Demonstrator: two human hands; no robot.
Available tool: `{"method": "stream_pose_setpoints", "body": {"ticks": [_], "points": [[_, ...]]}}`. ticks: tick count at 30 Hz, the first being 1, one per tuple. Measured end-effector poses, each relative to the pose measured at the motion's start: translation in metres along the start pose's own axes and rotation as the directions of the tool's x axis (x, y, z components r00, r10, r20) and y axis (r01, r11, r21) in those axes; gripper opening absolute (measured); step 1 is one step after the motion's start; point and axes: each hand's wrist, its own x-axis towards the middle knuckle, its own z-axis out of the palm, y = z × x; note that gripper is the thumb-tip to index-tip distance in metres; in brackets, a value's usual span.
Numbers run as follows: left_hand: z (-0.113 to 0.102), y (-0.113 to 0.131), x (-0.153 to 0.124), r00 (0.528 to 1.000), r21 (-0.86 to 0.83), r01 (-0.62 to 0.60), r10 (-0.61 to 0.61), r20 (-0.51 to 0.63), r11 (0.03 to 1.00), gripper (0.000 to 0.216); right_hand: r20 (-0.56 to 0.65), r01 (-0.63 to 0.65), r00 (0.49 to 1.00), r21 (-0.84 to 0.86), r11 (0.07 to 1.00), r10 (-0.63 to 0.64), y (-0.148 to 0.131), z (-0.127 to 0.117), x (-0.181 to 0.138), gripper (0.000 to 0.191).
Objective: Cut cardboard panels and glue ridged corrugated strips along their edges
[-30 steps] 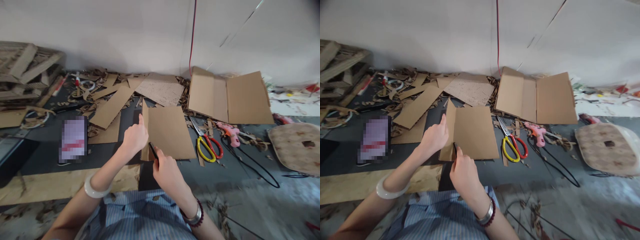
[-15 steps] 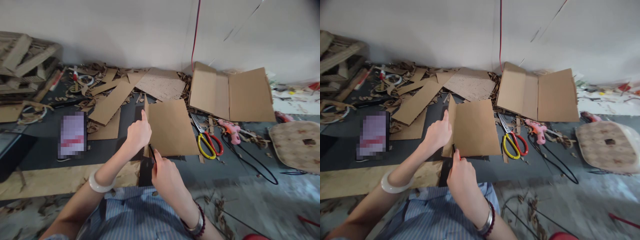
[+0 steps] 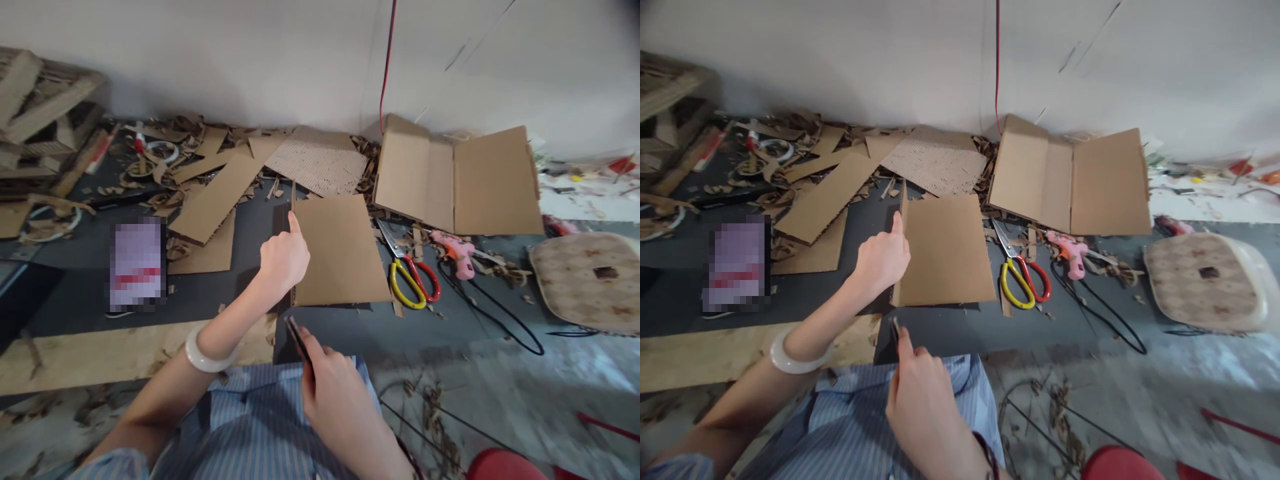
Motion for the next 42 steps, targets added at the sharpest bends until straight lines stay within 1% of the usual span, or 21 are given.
{"method": "stream_pose_setpoints", "body": {"ticks": [3,5,6,8,9,11,12,13,15,18,20,23,27,30,32,35,38,42], "points": [[-0.001,-0.001,0.001,0.999,0.025,-0.034,0.033,0.017,0.999,0.054,-0.035,0.065,0.998,0.198,0.978,-0.059,0.013,-0.008,-0.014,0.048],[-0.003,-0.008,0.003,0.998,0.048,-0.061,0.06,0.036,0.997,0.053,-0.084,0.094,0.994,0.278,0.956,-0.073,0.027,-0.019,-0.02,0.045],[-0.005,-0.013,0.004,0.996,0.06,-0.08,0.077,0.043,0.995,0.053,-0.134,0.117,0.988,0.294,0.949,-0.08,0.035,-0.025,-0.022,0.044],[-0.011,-0.026,0.006,0.99,0.085,-0.133,0.129,0.048,0.987,0.052,-0.256,0.141,0.964,0.268,0.953,-0.071,0.052,-0.036,-0.02,0.041],[-0.014,-0.033,0.008,0.985,0.098,-0.17,0.167,0.043,0.98,0.051,-0.304,0.131,0.951,0.232,0.964,-0.055,0.06,-0.041,-0.017,0.041],[-0.022,-0.046,0.012,0.967,0.125,-0.255,0.253,0.029,0.959,0.047,-0.378,0.059,0.926,0.138,0.989,-0.003,0.073,-0.047,-0.007,0.041],[-0.026,-0.052,0.015,0.954,0.135,-0.299,0.298,0.028,0.945,0.045,-0.389,0.032,0.921,0.085,0.996,0.004,0.078,-0.048,0.0,0.04],[-0.029,-0.058,0.018,0.94,0.138,-0.342,0.34,0.034,0.93,0.042,-0.391,0.013,0.92,0.035,0.999,0.002,0.081,-0.049,0.006,0.038],[-0.035,-0.066,0.024,0.906,0.114,-0.423,0.419,0.059,0.899,0.038,-0.365,0.023,0.93,-0.048,0.999,-0.039,0.083,-0.049,0.017,0.036],[-0.036,-0.07,0.031,0.834,-0.004,-0.544,0.541,0.113,0.839,0.031,-0.318,0.084,0.941,-0.116,0.99,-0.117,0.076,-0.047,0.031,0.035],[-0.033,-0.069,0.032,0.8,-0.075,-0.584,0.589,0.117,0.808,0.03,-0.29,0.134,0.942,-0.147,0.98,-0.172,0.068,-0.047,0.04,0.035],[-0.024,-0.066,0.03,0.794,-0.087,-0.597,0.603,0.071,0.797,0.029,-0.259,0.192,0.935,-0.208,0.959,-0.243,0.056,-0.045,0.055,0.033],[-0.011,-0.065,0.024,0.779,-0.081,-0.626,0.628,-0.004,0.776,0.029,-0.266,0.193,0.922,-0.314,0.93,-0.281,0.04,-0.042,0.071,0.032],[-0.003,-0.065,0.018,0.775,-0.082,-0.631,0.629,-0.06,0.771,0.029,-0.272,0.197,0.911,-0.37,0.908,-0.308,0.036,-0.041,0.075,0.031],[0.001,-0.064,0.014,0.78,-0.079,-0.626,0.622,-0.075,0.776,0.028,-0.266,0.188,0.913,-0.396,0.899,-0.309,0.038,-0.042,0.076,0.031],[0.004,-0.062,0.006,0.775,-0.081,-0.632,0.63,-0.055,0.77,0.024,-0.28,0.154,0.915,-0.425,0.892,-0.291,0.046,-0.045,0.077,0.033],[0.005,-0.06,0.001,0.76,-0.063,-0.649,0.65,-0.013,0.758,0.025,-0.291,0.15,0.912,-0.421,0.895,-0.29,0.052,-0.047,0.079,0.033],[0.004,-0.059,0.001,0.748,-0.003,-0.663,0.663,0.021,0.748,0.041,-0.288,0.154,0.913,-0.416,0.896,-0.29,0.053,-0.048,0.082,0.032]]}}
